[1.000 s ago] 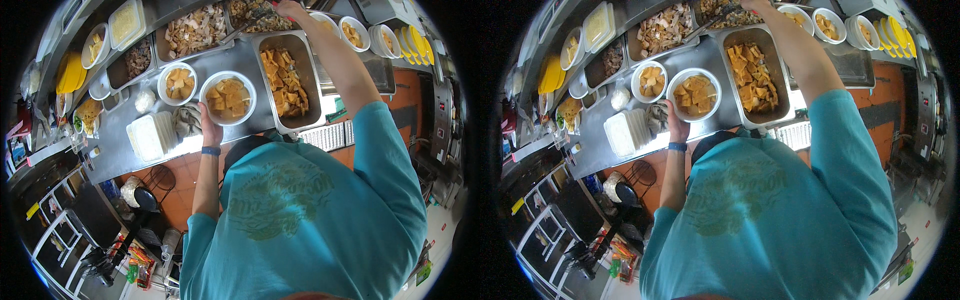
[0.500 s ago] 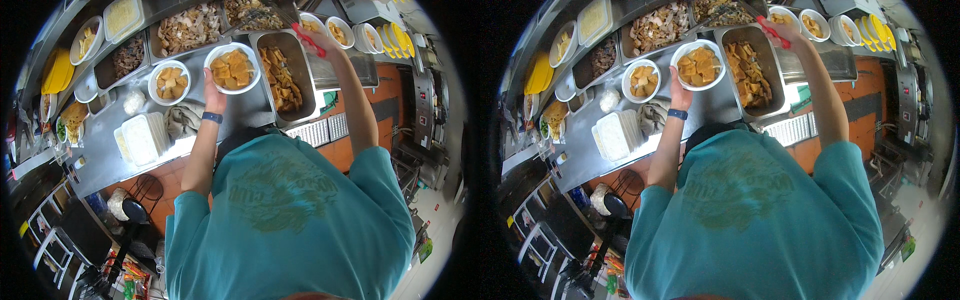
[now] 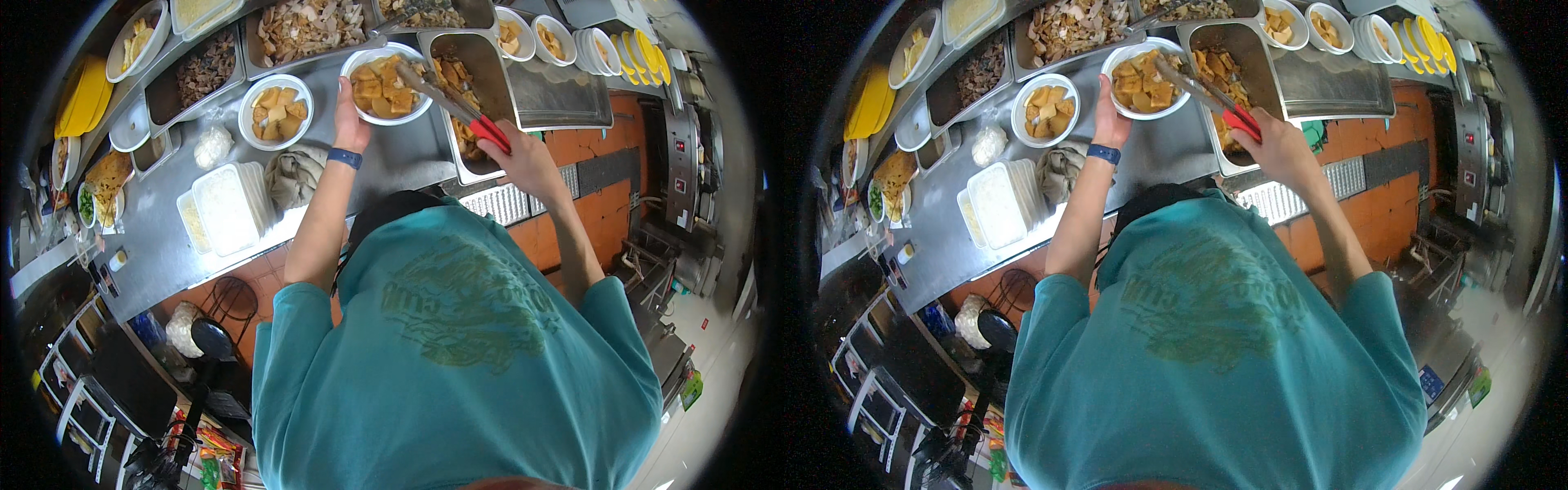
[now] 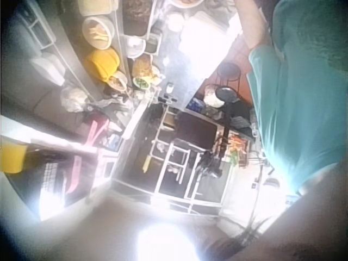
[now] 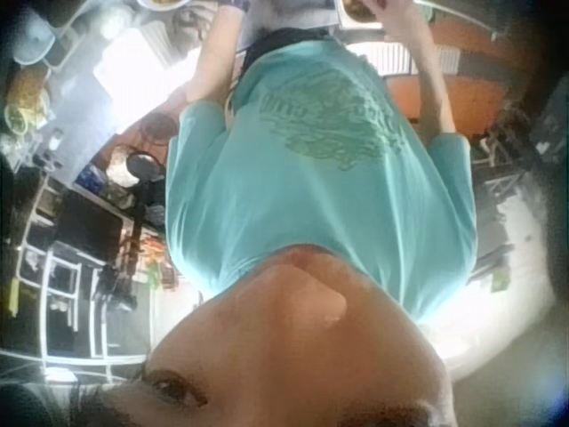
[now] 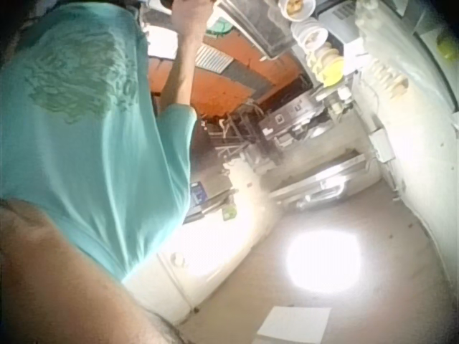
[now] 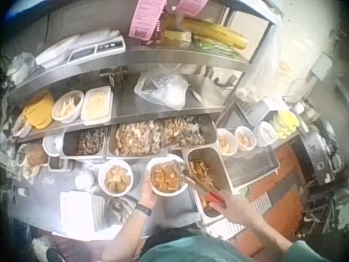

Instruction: The person assembles two food orders in a commercial kitchen. They place cooked items into bowls using tongs, add sauce from a pot with a ladle, and top with chopped green onions. The person then covers the bowls with yellow lids and places them into a microwave.

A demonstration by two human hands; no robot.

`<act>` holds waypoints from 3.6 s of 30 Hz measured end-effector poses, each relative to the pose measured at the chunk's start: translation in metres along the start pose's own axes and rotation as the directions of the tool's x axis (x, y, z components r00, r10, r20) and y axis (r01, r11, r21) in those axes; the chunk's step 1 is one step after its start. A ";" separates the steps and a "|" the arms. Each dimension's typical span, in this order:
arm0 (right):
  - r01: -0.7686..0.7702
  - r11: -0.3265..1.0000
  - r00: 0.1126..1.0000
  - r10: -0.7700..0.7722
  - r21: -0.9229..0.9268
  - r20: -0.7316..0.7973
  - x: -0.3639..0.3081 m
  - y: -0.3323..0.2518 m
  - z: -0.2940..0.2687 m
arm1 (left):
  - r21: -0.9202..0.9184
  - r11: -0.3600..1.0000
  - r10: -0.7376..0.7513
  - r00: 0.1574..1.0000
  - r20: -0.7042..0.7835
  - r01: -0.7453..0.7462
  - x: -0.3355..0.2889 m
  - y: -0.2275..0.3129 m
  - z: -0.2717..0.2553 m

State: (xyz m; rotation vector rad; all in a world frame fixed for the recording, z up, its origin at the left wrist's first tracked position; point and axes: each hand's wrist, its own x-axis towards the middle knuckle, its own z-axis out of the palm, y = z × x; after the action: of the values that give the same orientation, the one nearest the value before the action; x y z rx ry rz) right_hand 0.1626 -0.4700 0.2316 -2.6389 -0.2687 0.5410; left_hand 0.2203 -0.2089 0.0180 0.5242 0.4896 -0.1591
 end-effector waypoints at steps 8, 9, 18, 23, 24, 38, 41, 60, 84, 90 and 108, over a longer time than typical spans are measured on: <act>-0.004 0.977 1.000 -0.002 -0.212 -0.028 -0.023 -0.019 -0.005 | -0.012 1.000 -0.003 1.000 0.017 0.003 -0.004 -0.009 -0.009; 0.004 0.976 0.999 -0.014 -0.217 -0.045 -0.023 -0.020 -0.005 | -0.008 1.000 -0.009 1.000 0.004 0.009 -0.002 -0.011 -0.009; 0.066 0.994 0.998 -0.067 -0.085 -0.003 -0.015 0.015 -0.020 | -0.003 0.999 0.033 0.999 0.020 -0.033 -0.004 -0.020 -0.009; -0.076 0.983 0.996 0.066 0.168 0.063 0.046 0.050 -0.060 | 0.030 0.999 0.041 0.999 -0.032 -0.040 -0.011 -0.017 0.003; 0.041 0.997 0.999 -0.040 0.063 -0.021 0.076 0.057 -0.066 | 0.040 0.998 0.058 0.998 -0.030 -0.057 -0.013 -0.017 0.006; 0.208 0.970 0.963 -0.181 -0.123 0.201 0.383 0.124 -0.010 | 0.060 0.983 0.178 0.975 -0.134 -0.172 -0.065 -0.023 0.009; -0.063 0.932 0.942 -0.063 0.358 0.331 0.338 0.132 -0.041 | 0.049 0.980 0.197 0.971 -0.138 -0.192 -0.063 -0.020 0.009; 0.034 0.995 0.999 -0.032 0.092 -0.024 -0.031 0.007 0.004 | 0.038 0.999 0.007 0.999 -0.039 -0.006 -0.045 0.010 -0.014; 0.090 0.850 0.996 -0.088 -0.520 0.028 0.245 0.043 -0.061 | 0.016 0.989 0.147 0.989 -0.021 -0.147 -0.064 0.024 -0.026; -0.141 0.990 0.888 0.112 0.031 0.447 0.368 0.050 -0.054 | 0.061 0.991 0.125 0.989 -0.081 -0.121 -0.079 0.023 -0.021; -0.160 0.893 0.982 0.100 0.420 0.162 0.090 0.072 -0.119 | 0.037 0.997 0.069 0.997 -0.038 -0.068 -0.037 0.021 -0.010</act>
State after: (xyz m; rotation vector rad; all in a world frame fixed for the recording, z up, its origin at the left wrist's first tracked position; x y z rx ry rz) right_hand 0.3001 -0.5540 0.2685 -2.1993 -0.0050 0.7339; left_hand 0.1896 -0.1851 0.0376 0.5791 0.5075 -0.0918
